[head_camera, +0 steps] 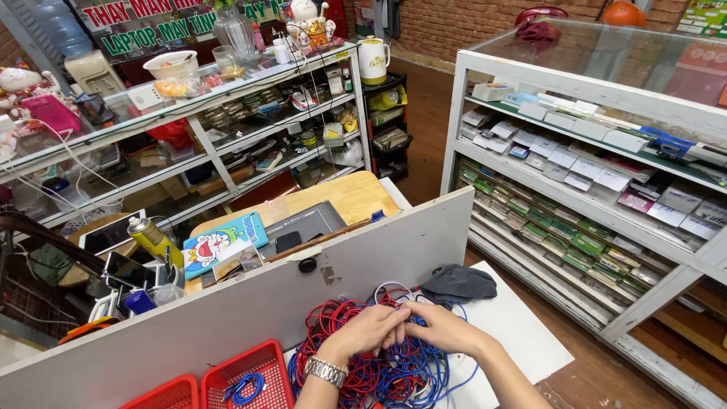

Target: The person organizes small electronic boxes and then untangles and coils red and blue cables, placing them into red baskets on a counter in an electronics shop.

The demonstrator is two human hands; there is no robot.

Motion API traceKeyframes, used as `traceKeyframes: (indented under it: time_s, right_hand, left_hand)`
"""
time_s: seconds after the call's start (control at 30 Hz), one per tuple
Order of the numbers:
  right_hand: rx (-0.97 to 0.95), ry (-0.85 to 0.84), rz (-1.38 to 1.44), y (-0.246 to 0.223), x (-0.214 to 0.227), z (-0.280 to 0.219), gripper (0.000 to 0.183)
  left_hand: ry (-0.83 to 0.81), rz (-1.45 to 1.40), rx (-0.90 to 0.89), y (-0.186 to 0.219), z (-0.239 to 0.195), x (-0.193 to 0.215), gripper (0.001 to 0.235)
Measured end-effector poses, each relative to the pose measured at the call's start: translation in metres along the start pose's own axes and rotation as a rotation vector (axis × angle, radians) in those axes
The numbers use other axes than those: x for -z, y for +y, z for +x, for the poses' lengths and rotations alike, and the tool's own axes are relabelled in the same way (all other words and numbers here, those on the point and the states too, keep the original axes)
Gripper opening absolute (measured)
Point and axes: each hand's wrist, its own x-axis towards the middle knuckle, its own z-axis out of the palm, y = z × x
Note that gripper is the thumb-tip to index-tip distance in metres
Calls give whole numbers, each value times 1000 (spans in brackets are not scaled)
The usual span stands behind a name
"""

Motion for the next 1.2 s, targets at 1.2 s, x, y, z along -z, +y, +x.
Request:
traceKeyframes:
  time_s: [1.2]
  right_hand:
    - [-145, 433, 864, 39, 33, 8, 16]
  left_hand:
    - [-16, -856, -304, 21, -18, -18, 40]
